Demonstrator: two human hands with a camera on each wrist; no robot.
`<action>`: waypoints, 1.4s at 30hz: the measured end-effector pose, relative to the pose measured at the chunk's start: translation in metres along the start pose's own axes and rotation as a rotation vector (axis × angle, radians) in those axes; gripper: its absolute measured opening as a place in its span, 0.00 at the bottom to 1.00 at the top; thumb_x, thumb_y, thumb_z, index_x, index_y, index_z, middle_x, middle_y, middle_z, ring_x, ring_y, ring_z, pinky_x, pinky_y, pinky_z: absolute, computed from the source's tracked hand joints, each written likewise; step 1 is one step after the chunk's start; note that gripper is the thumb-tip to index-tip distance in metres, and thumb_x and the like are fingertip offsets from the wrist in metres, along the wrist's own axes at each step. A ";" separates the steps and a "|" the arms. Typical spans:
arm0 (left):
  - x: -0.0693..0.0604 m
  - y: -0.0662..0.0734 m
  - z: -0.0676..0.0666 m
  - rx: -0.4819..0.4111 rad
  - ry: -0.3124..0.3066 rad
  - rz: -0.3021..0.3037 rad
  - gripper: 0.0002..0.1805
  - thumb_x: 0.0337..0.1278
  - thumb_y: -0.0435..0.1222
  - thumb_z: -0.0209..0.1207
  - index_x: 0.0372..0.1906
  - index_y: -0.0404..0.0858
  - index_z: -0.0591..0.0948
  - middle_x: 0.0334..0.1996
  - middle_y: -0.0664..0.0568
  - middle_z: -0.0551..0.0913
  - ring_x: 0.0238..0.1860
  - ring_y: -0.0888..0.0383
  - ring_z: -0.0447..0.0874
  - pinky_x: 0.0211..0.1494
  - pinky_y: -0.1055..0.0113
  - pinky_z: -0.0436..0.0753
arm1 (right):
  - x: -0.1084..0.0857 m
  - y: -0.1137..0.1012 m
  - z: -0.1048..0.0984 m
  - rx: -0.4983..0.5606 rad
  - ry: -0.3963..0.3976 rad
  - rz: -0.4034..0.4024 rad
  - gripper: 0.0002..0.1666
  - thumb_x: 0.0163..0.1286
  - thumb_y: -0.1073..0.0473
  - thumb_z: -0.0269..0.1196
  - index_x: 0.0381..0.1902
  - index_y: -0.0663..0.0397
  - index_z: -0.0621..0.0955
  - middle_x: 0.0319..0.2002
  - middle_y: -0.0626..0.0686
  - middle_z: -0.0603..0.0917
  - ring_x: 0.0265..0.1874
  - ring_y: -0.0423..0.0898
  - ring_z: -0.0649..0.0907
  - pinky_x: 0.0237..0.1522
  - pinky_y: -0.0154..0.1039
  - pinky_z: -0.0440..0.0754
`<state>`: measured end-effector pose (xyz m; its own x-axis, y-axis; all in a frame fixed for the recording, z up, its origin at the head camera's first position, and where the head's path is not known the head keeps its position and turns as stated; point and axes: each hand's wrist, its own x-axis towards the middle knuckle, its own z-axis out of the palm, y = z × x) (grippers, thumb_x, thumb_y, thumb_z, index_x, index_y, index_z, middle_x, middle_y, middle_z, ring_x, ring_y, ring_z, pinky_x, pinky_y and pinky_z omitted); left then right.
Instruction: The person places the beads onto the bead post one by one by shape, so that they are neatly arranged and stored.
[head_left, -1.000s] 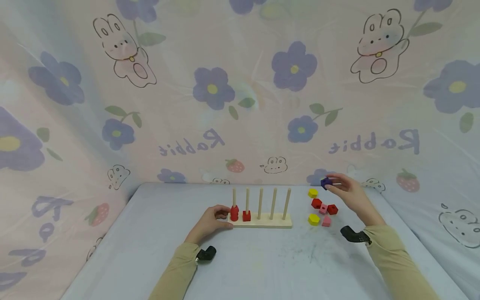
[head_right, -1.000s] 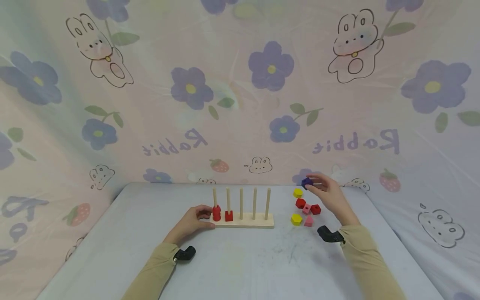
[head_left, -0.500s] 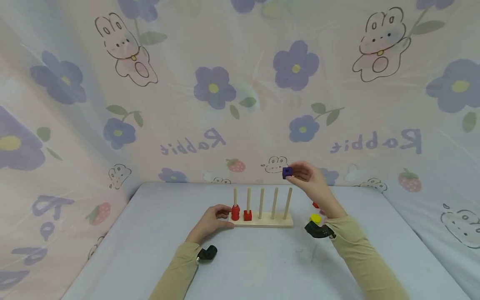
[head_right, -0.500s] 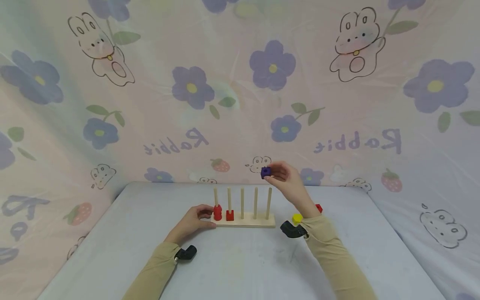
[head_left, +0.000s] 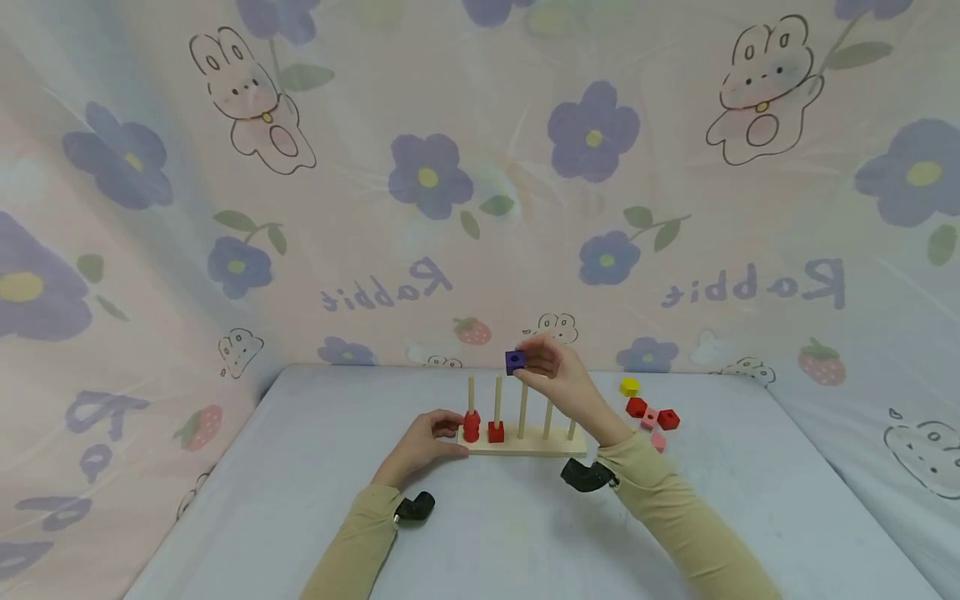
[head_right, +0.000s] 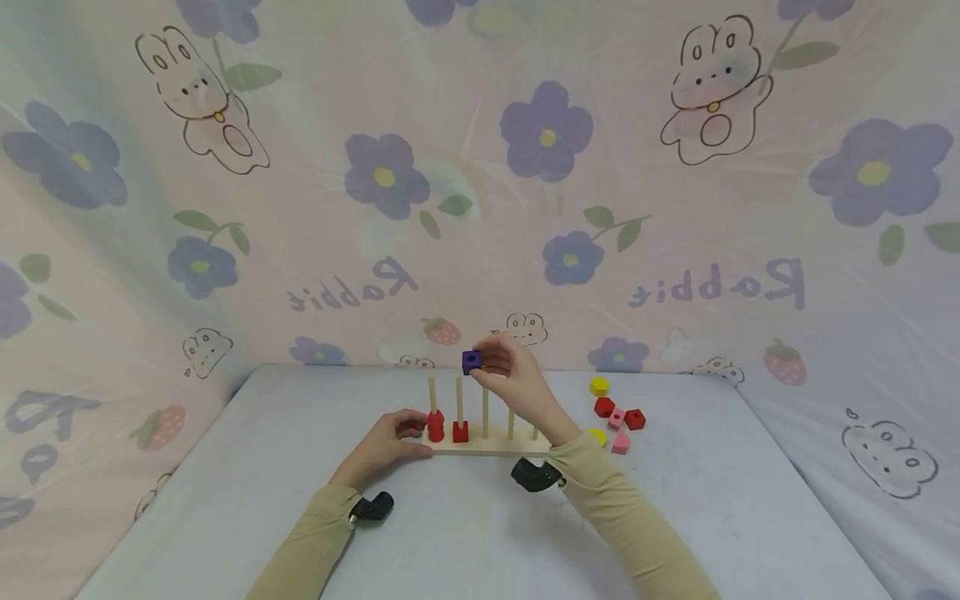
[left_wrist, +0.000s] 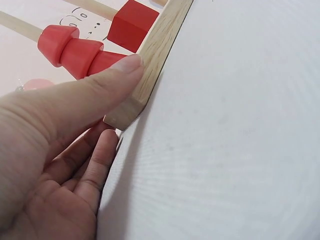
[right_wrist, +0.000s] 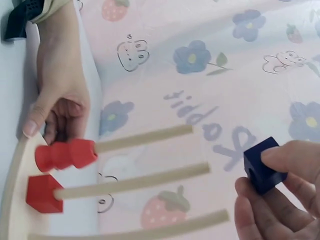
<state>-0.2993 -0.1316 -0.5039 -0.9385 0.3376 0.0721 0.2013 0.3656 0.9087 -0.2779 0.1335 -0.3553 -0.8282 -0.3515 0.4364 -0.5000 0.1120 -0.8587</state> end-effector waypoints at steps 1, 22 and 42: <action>0.000 0.000 0.000 -0.001 -0.001 -0.003 0.30 0.40 0.37 0.75 0.53 0.38 0.78 0.50 0.50 0.79 0.48 0.54 0.77 0.55 0.60 0.77 | 0.000 -0.002 0.004 -0.006 0.006 -0.007 0.19 0.62 0.75 0.62 0.51 0.69 0.73 0.47 0.64 0.80 0.46 0.56 0.81 0.50 0.40 0.79; -0.017 0.033 -0.001 -0.028 -0.008 0.008 0.27 0.46 0.29 0.71 0.54 0.30 0.76 0.52 0.38 0.77 0.51 0.42 0.76 0.58 0.49 0.74 | -0.006 0.009 0.040 0.019 0.102 0.066 0.20 0.61 0.76 0.62 0.51 0.72 0.73 0.45 0.66 0.80 0.45 0.58 0.79 0.44 0.38 0.80; 0.001 -0.002 0.000 -0.008 -0.004 0.010 0.31 0.41 0.38 0.75 0.54 0.37 0.77 0.51 0.49 0.78 0.48 0.55 0.78 0.54 0.62 0.77 | -0.036 0.097 0.066 -0.009 0.219 0.269 0.19 0.57 0.74 0.66 0.47 0.66 0.78 0.41 0.59 0.83 0.44 0.54 0.81 0.44 0.37 0.79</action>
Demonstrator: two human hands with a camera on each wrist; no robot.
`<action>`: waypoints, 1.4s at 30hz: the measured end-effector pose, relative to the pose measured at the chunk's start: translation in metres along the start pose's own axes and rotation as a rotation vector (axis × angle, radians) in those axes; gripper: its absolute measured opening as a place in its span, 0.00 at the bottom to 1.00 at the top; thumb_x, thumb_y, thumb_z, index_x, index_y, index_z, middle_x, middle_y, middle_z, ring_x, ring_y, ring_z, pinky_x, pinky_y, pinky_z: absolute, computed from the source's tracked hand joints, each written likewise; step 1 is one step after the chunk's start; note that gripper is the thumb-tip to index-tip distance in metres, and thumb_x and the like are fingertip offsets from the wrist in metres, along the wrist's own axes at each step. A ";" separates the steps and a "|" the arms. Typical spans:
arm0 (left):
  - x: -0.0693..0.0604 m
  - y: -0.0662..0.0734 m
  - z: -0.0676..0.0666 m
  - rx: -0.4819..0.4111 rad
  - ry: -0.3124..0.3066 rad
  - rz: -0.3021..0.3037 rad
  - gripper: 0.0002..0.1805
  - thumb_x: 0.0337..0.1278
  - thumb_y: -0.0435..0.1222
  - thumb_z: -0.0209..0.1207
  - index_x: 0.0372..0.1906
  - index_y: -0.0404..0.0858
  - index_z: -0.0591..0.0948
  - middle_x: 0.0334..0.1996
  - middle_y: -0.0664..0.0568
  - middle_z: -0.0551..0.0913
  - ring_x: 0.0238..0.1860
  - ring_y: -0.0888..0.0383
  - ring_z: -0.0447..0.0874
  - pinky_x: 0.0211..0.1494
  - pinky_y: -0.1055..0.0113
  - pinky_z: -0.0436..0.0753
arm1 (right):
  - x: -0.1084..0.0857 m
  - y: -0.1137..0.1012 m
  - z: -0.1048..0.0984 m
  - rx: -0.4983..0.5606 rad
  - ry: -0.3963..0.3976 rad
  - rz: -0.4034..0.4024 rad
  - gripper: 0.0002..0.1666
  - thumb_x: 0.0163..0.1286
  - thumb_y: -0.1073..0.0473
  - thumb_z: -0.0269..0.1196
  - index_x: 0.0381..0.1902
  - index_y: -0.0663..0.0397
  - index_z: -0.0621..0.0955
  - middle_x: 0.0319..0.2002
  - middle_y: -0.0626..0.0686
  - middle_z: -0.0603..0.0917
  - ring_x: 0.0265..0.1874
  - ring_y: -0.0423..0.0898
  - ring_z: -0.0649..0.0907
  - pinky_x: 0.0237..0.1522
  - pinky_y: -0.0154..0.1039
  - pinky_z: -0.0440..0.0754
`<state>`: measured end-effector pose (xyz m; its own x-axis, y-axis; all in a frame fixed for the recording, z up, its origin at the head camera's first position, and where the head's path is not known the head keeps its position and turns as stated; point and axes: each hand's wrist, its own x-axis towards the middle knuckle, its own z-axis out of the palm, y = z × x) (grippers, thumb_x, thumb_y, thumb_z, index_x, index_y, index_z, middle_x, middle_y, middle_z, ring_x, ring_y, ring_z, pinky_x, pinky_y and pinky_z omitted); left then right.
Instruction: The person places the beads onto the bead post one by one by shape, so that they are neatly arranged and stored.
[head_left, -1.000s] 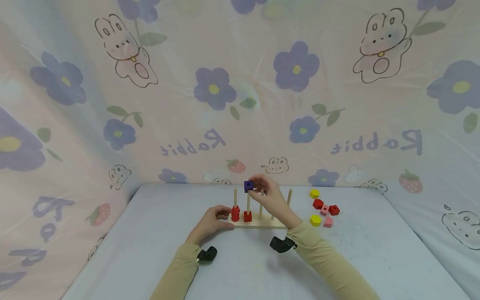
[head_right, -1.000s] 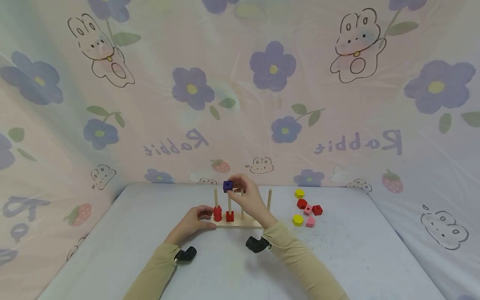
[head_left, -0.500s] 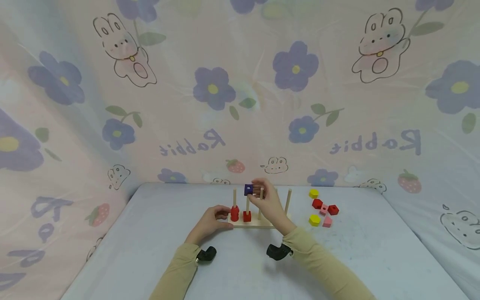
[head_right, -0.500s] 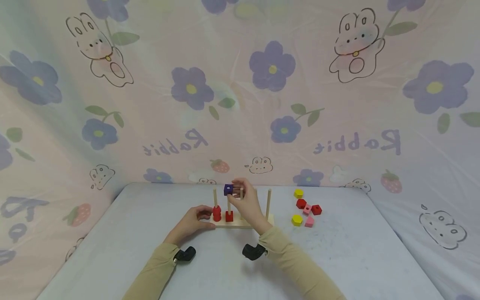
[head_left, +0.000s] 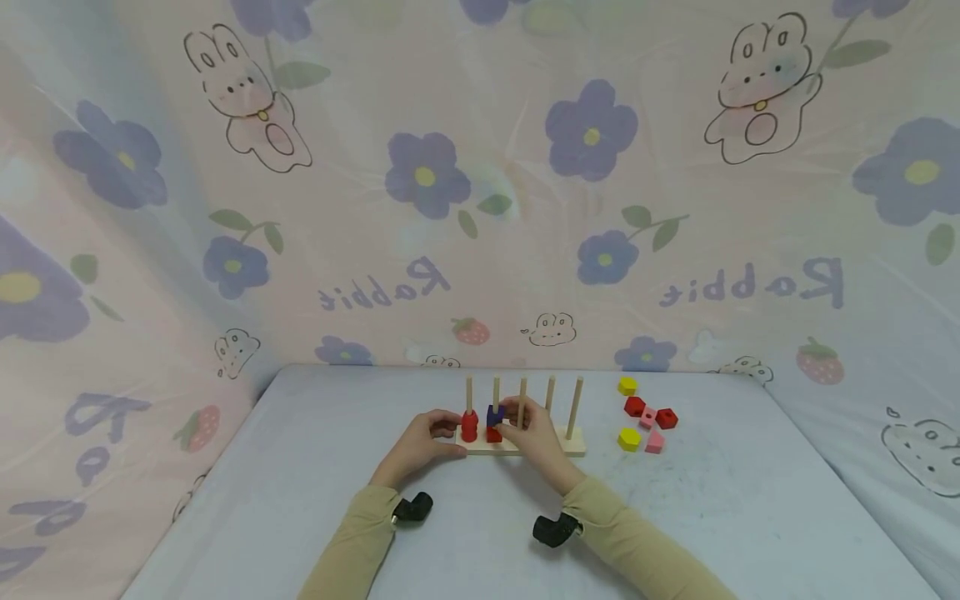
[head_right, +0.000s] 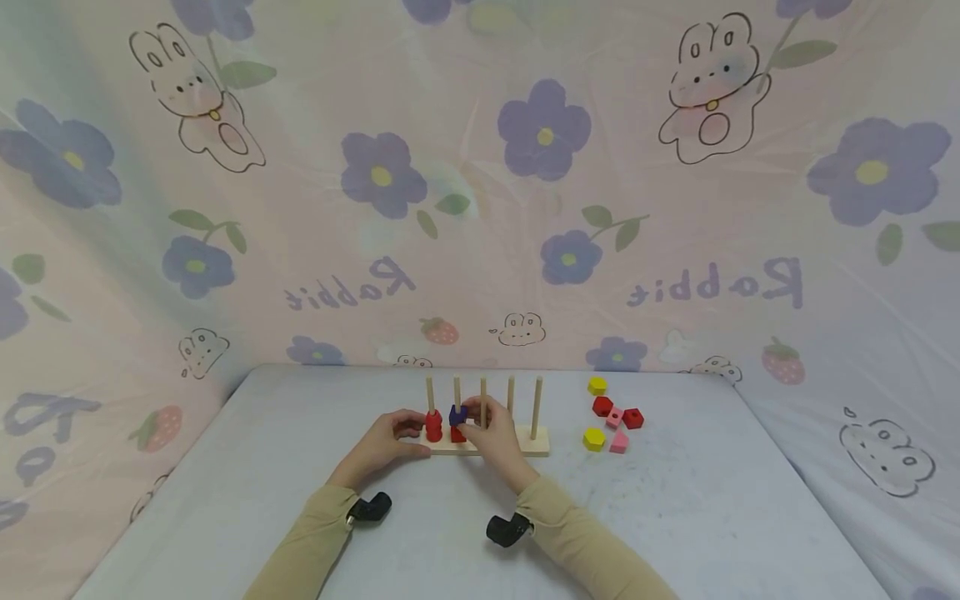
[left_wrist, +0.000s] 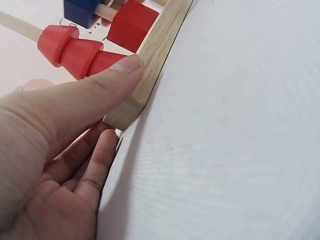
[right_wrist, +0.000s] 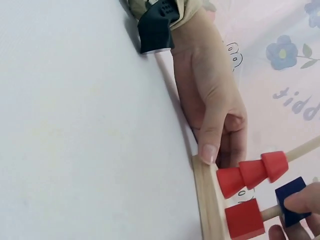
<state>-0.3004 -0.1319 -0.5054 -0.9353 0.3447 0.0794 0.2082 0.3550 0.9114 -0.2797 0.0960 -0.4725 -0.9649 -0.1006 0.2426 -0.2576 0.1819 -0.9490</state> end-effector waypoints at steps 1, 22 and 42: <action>0.000 0.000 0.000 -0.002 -0.002 0.004 0.31 0.41 0.38 0.75 0.54 0.36 0.77 0.51 0.49 0.78 0.48 0.55 0.78 0.54 0.62 0.78 | -0.001 0.001 0.000 -0.008 -0.003 0.002 0.18 0.56 0.74 0.66 0.46 0.66 0.78 0.41 0.59 0.83 0.44 0.55 0.81 0.44 0.38 0.79; -0.002 0.001 0.000 0.004 0.005 -0.003 0.31 0.40 0.35 0.75 0.54 0.34 0.77 0.50 0.47 0.79 0.47 0.54 0.78 0.54 0.61 0.77 | -0.022 0.007 -0.020 -0.111 -0.077 -0.062 0.32 0.54 0.76 0.66 0.59 0.70 0.72 0.57 0.65 0.76 0.58 0.61 0.74 0.61 0.53 0.69; -0.001 0.000 0.001 0.010 0.013 -0.023 0.32 0.39 0.37 0.75 0.54 0.36 0.77 0.51 0.48 0.78 0.48 0.55 0.78 0.55 0.61 0.77 | -0.061 -0.029 -0.102 -0.227 -0.120 -0.141 0.33 0.59 0.68 0.69 0.61 0.61 0.70 0.53 0.62 0.78 0.54 0.60 0.76 0.55 0.53 0.74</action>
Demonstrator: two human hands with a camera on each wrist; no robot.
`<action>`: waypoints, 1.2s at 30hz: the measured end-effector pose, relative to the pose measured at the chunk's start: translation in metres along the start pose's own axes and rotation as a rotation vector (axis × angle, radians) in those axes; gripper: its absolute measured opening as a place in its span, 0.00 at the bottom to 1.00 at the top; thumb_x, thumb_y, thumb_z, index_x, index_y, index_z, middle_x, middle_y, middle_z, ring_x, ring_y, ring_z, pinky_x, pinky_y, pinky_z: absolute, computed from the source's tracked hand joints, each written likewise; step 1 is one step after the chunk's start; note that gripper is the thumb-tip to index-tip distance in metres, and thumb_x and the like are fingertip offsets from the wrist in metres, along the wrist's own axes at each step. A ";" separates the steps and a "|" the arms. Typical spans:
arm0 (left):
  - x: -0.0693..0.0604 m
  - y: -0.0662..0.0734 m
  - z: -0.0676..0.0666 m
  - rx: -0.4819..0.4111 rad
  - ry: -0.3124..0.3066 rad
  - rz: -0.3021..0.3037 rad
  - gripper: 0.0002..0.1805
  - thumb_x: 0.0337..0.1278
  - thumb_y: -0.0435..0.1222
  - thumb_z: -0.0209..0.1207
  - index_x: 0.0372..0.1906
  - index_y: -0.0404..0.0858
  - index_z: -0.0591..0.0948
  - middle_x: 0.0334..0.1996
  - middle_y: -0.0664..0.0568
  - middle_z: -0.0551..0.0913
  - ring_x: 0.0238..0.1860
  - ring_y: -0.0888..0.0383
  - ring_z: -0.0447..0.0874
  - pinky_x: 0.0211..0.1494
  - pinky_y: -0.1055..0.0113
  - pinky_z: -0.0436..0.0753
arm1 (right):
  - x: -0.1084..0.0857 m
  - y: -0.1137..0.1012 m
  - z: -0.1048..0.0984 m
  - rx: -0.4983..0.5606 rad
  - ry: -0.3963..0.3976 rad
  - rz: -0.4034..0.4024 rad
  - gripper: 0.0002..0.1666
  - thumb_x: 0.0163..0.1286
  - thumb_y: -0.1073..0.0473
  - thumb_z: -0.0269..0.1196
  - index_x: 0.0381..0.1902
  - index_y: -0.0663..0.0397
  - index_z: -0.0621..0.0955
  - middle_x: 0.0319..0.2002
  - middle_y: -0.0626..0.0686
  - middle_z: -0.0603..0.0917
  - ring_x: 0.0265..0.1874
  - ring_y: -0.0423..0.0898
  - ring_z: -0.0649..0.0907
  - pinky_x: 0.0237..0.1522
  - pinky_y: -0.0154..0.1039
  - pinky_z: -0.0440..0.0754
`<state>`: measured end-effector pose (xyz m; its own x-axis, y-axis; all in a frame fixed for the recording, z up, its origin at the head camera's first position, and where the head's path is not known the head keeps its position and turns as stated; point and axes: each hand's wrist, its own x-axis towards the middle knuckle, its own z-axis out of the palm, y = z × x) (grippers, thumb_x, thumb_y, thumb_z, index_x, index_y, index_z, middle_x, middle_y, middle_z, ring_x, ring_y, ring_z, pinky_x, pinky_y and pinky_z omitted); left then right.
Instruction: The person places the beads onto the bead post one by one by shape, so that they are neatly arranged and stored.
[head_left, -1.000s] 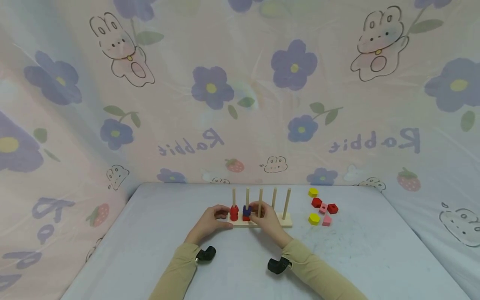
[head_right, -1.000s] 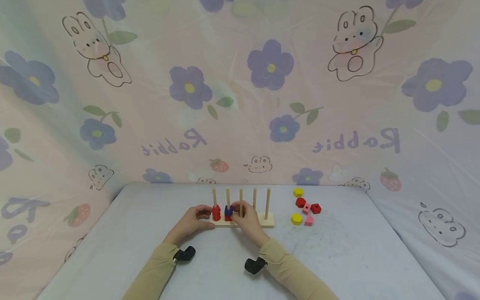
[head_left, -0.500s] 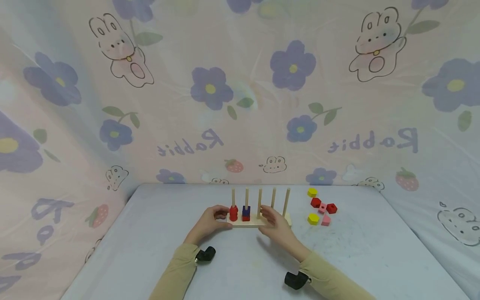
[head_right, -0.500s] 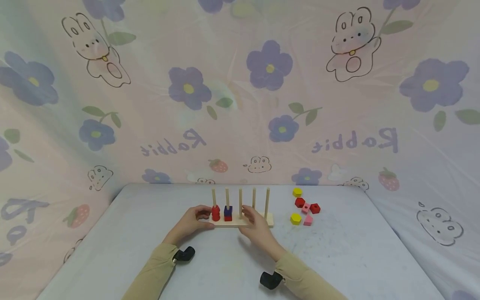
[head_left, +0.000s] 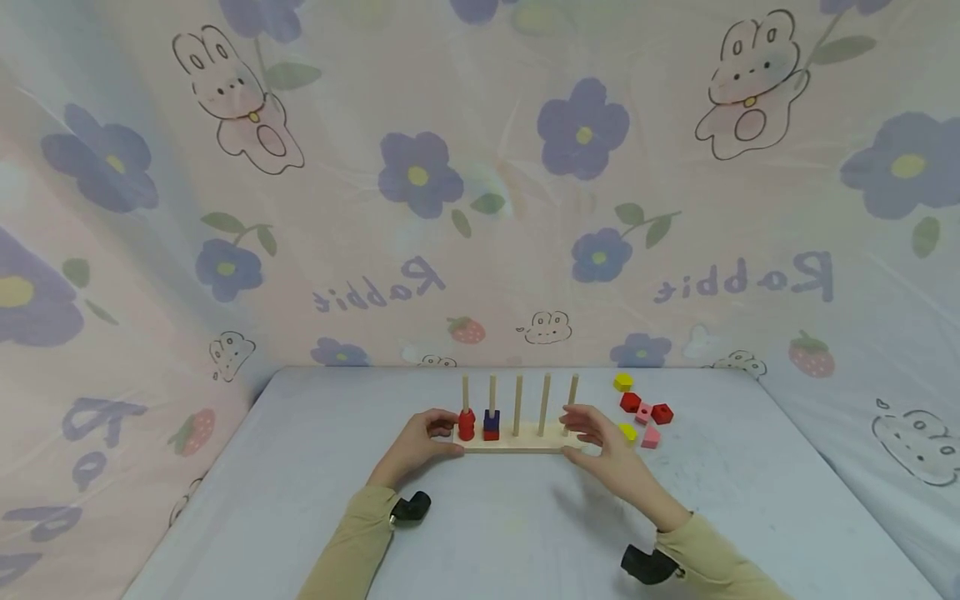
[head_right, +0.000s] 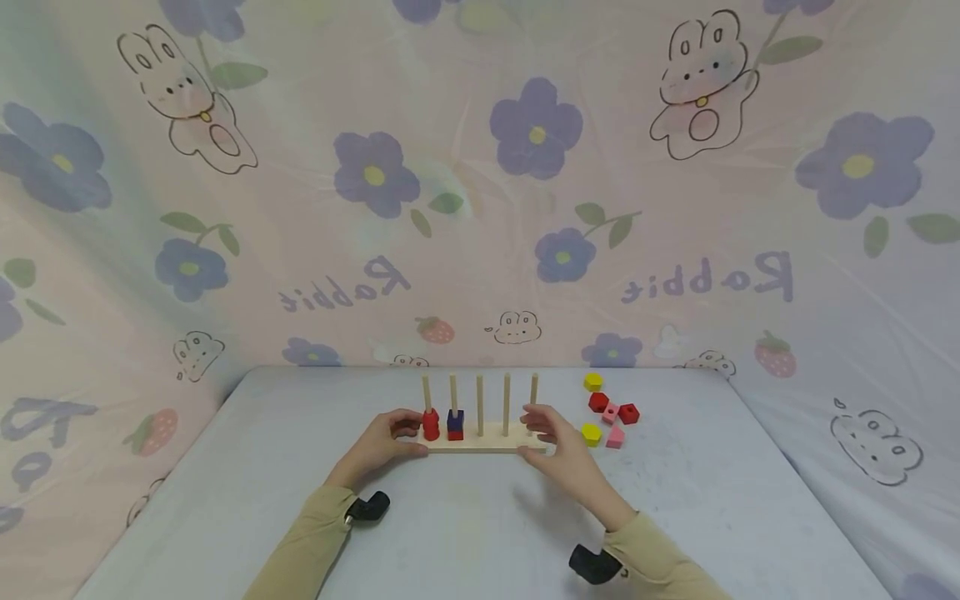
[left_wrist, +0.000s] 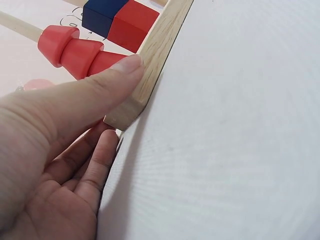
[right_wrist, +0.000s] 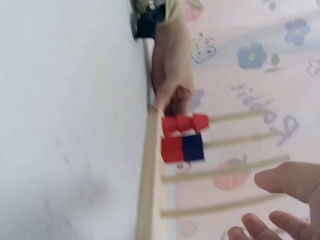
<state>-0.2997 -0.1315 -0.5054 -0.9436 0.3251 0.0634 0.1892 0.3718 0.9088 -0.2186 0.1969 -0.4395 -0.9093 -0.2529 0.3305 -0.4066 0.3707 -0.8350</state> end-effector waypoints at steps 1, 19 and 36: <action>0.000 0.000 0.000 0.001 0.000 0.000 0.32 0.39 0.37 0.75 0.55 0.36 0.77 0.51 0.48 0.78 0.48 0.55 0.78 0.55 0.60 0.77 | 0.000 0.000 -0.007 -0.024 0.015 -0.017 0.33 0.59 0.68 0.69 0.61 0.61 0.70 0.53 0.61 0.78 0.53 0.59 0.76 0.54 0.53 0.75; -0.001 0.003 0.000 -0.005 -0.003 0.012 0.32 0.39 0.37 0.75 0.54 0.36 0.77 0.51 0.48 0.78 0.47 0.54 0.77 0.55 0.59 0.77 | 0.006 0.028 -0.113 -0.296 0.199 -0.006 0.36 0.62 0.64 0.67 0.65 0.63 0.65 0.56 0.64 0.75 0.55 0.59 0.74 0.53 0.24 0.72; 0.000 0.000 0.001 -0.005 0.005 0.001 0.31 0.40 0.36 0.75 0.54 0.37 0.77 0.51 0.49 0.78 0.48 0.54 0.77 0.56 0.58 0.76 | 0.005 0.105 -0.143 -0.295 0.064 0.226 0.34 0.65 0.63 0.65 0.64 0.69 0.65 0.58 0.72 0.70 0.56 0.69 0.71 0.54 0.61 0.72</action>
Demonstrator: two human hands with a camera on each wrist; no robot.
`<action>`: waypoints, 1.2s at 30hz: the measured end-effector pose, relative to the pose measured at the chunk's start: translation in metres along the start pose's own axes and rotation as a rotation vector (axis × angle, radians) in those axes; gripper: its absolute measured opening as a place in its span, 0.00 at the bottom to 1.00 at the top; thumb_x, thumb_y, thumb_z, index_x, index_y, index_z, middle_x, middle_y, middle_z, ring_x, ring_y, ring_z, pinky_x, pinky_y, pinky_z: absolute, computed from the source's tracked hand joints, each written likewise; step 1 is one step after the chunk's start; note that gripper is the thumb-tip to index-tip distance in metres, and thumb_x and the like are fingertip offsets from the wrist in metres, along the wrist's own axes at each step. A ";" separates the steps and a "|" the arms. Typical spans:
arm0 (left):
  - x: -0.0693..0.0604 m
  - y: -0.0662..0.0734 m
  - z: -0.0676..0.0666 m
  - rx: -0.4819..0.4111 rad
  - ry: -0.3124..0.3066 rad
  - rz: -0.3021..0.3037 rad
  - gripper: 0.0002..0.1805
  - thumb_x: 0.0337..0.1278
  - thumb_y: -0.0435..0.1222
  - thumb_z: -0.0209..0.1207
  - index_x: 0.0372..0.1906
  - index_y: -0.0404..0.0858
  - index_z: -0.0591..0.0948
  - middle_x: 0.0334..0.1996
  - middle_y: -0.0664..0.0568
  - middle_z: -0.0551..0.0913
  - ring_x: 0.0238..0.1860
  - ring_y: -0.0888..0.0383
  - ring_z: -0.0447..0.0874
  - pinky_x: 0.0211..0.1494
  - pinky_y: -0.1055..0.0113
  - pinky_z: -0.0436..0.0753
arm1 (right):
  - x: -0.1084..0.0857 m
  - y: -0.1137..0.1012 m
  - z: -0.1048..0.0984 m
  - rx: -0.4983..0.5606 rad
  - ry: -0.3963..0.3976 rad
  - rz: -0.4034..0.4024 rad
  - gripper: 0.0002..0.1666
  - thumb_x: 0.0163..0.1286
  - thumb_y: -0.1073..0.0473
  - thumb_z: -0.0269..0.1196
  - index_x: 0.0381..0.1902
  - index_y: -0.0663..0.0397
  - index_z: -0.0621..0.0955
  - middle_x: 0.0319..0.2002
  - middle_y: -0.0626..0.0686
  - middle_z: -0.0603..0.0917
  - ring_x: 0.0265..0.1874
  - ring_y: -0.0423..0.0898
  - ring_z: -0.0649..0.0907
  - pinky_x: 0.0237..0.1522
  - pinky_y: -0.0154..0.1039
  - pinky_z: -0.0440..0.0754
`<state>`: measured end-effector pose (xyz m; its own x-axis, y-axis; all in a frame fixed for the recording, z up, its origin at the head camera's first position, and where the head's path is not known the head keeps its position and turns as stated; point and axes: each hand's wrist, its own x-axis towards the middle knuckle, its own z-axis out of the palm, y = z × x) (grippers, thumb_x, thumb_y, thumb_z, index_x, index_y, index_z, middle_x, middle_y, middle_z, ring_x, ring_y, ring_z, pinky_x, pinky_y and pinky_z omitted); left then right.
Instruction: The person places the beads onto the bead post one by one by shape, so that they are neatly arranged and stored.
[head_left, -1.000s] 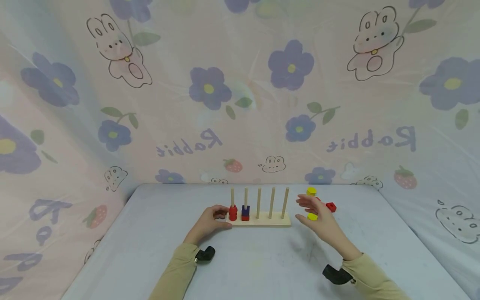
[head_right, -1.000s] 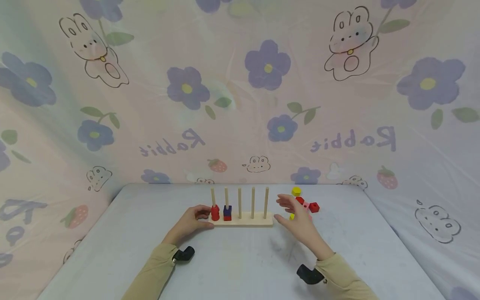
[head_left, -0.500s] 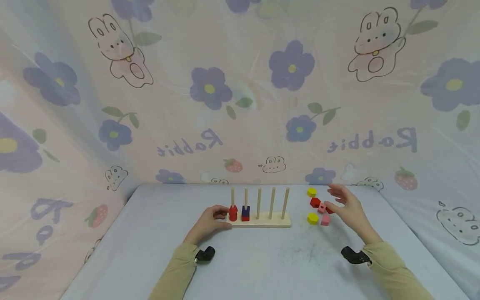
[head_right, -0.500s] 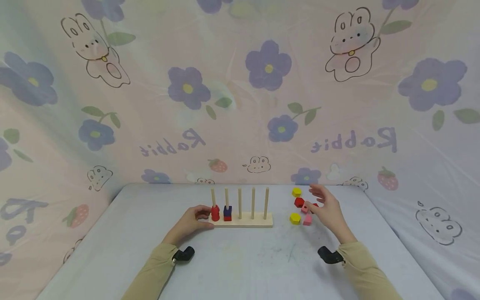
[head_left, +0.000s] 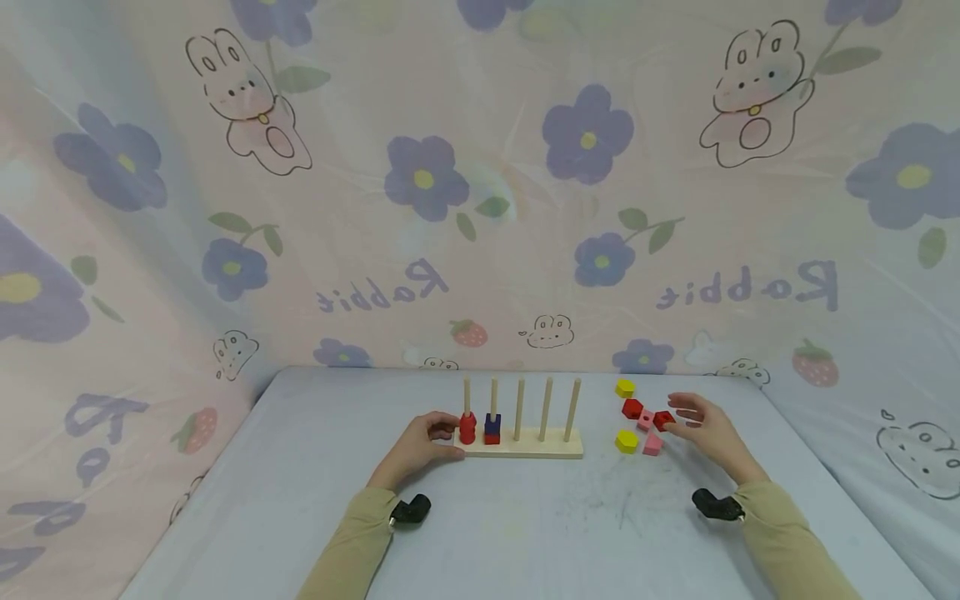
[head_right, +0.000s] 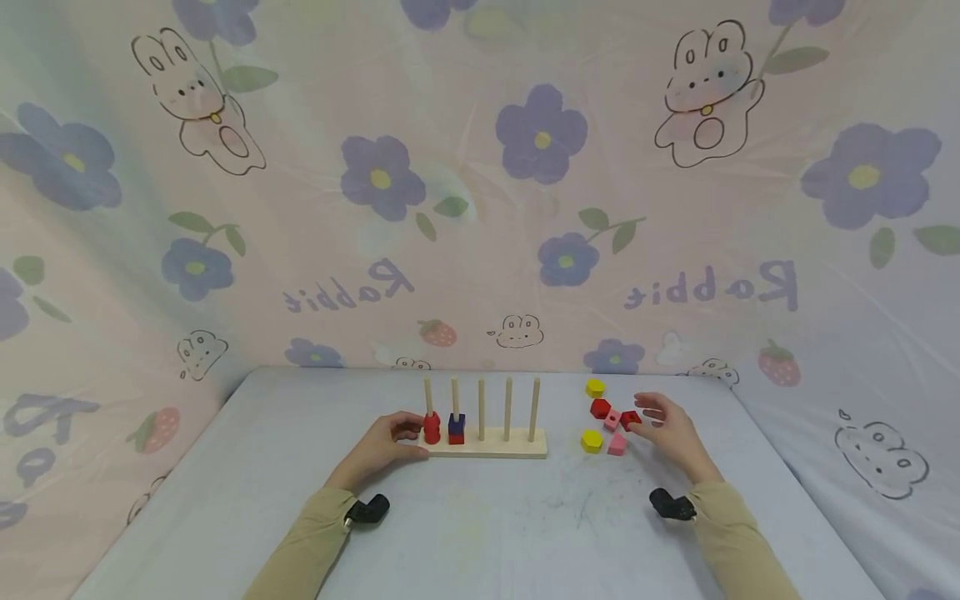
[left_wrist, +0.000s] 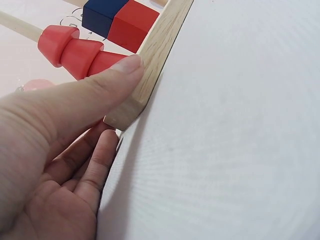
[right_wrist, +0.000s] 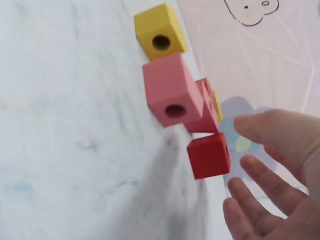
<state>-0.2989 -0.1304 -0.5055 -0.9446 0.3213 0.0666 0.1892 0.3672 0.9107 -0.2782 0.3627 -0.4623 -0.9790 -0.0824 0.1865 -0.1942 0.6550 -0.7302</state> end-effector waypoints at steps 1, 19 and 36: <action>0.000 0.000 0.000 0.001 0.000 0.001 0.31 0.40 0.36 0.75 0.54 0.37 0.77 0.51 0.49 0.78 0.48 0.54 0.77 0.56 0.58 0.76 | 0.001 0.002 0.000 0.001 -0.016 0.004 0.35 0.65 0.63 0.65 0.64 0.69 0.64 0.58 0.72 0.70 0.56 0.69 0.72 0.54 0.60 0.73; 0.000 0.000 -0.001 -0.009 -0.016 0.033 0.31 0.40 0.36 0.75 0.54 0.36 0.77 0.51 0.48 0.78 0.47 0.54 0.78 0.54 0.62 0.77 | 0.009 0.020 0.012 -0.088 -0.080 0.063 0.24 0.62 0.72 0.62 0.56 0.69 0.73 0.52 0.70 0.75 0.45 0.63 0.79 0.46 0.55 0.80; -0.001 0.001 -0.001 0.003 -0.014 0.026 0.31 0.40 0.36 0.75 0.54 0.37 0.77 0.51 0.49 0.78 0.48 0.54 0.78 0.55 0.60 0.77 | 0.021 -0.028 -0.007 -0.074 -0.017 -0.087 0.22 0.66 0.65 0.64 0.55 0.67 0.73 0.48 0.66 0.79 0.46 0.62 0.80 0.46 0.53 0.81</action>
<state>-0.2983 -0.1315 -0.5040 -0.9356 0.3430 0.0842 0.2141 0.3613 0.9075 -0.2927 0.3477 -0.4331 -0.9596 -0.1542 0.2355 -0.2745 0.6985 -0.6609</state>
